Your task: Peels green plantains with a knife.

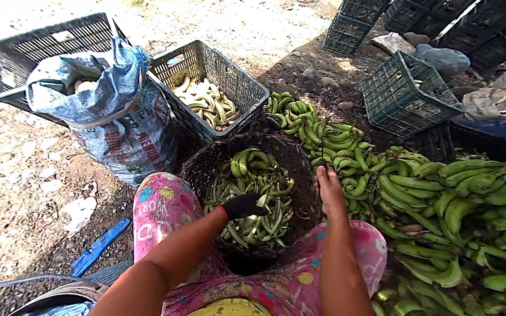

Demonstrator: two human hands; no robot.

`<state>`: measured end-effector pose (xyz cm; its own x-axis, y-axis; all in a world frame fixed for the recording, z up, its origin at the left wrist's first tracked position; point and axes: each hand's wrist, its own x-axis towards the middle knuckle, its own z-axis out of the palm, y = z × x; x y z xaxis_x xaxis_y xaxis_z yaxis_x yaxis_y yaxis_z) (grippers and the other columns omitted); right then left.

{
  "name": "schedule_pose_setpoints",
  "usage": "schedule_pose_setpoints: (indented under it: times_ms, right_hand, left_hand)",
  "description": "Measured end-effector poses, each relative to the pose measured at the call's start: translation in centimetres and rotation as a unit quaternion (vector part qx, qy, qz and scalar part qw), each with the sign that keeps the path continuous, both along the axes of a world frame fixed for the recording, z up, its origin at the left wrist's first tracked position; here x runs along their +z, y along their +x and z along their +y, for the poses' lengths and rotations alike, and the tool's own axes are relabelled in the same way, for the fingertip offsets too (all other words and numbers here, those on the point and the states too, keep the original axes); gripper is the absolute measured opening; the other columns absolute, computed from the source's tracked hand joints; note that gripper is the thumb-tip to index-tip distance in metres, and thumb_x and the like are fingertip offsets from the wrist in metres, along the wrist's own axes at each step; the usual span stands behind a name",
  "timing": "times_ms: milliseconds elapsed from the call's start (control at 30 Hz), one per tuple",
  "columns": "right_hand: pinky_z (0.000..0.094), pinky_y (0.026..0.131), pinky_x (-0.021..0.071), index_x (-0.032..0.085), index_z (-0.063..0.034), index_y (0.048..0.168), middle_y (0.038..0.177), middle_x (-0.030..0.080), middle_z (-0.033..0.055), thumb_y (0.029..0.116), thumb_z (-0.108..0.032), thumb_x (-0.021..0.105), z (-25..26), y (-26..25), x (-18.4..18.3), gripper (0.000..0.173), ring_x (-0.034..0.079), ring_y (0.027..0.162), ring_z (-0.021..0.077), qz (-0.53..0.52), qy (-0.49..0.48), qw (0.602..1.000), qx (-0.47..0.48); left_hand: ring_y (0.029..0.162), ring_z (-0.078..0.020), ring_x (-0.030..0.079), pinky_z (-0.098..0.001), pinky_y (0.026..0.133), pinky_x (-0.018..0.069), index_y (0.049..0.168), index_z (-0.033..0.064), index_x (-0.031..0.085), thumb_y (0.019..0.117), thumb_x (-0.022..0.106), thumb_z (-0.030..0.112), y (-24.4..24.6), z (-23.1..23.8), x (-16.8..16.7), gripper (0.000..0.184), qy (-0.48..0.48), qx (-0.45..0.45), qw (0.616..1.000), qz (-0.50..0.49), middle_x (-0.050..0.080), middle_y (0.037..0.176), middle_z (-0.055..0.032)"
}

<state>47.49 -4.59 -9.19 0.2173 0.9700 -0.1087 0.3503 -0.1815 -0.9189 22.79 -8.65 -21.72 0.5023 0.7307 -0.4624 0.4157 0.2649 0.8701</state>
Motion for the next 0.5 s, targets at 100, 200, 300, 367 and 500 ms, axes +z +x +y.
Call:
schedule_pose_setpoints:
  times_ms: [100,200,300,367,500]
  right_hand:
    - [0.0459,0.105,0.0474,0.047,-0.0042,0.151,0.141,0.059,0.0185,0.1037,-0.036,0.060,-1.4,4.6,2.7,0.058,0.059,0.124,0.0249,-0.064,0.049,0.992,-0.099]
    - [0.0450,0.111,0.0433,0.047,-0.0024,0.150,0.144,0.056,0.0196,0.1036,-0.035,0.060,-3.2,10.3,3.4,0.058,0.056,0.131,0.0256,-0.114,0.061,0.976,-0.176]
    - [0.0520,0.113,0.0393,0.048,-0.0013,0.149,0.144,0.055,0.0241,0.1036,-0.036,0.060,-5.4,16.0,1.1,0.058,0.053,0.134,0.0325,-0.155,0.005,0.960,-0.232]
    - [0.0580,0.116,0.0346,0.047,0.0008,0.150,0.146,0.052,0.0289,0.1039,-0.035,0.061,-7.3,19.0,-2.3,0.059,0.048,0.139,0.0397,-0.192,-0.055,0.948,-0.247]
    - [0.0624,0.112,0.0404,0.042,-0.0030,0.154,0.144,0.054,0.0309,0.1059,-0.031,0.054,-13.0,22.2,-12.1,0.057,0.052,0.135,0.0461,-0.268,-0.152,0.915,-0.262]
  left_hand:
    - [0.100,-0.0316,0.068,-0.0565,0.085,0.0556,0.133,0.0037,0.055,0.0903,0.076,0.031,-0.3,-0.5,0.8,0.055,-0.040,-0.019,0.997,0.064,0.066,0.115,-0.0188]
    - [0.092,-0.0320,0.068,-0.0525,0.078,0.0583,0.134,0.0021,0.053,0.0964,0.070,0.027,-3.2,2.0,4.5,0.048,-0.086,0.041,0.995,0.042,0.066,0.112,-0.0211]
    - [0.089,-0.0234,0.070,-0.0408,0.078,0.0600,0.136,0.0035,0.051,0.1034,0.060,0.025,-7.7,5.4,10.1,0.040,-0.036,0.250,0.961,-0.115,0.069,0.108,-0.0156]
    - [0.097,-0.0196,0.070,-0.0380,0.083,0.0601,0.142,0.0089,0.043,0.1061,0.053,0.031,-10.8,6.8,12.4,0.043,0.078,0.416,0.859,-0.287,0.068,0.115,-0.0100]
    - [0.114,-0.0235,0.065,-0.0438,0.092,0.0575,0.149,0.0200,0.033,0.1096,0.036,0.046,-15.6,6.4,12.2,0.048,0.144,0.584,0.695,-0.394,0.060,0.132,-0.0069]
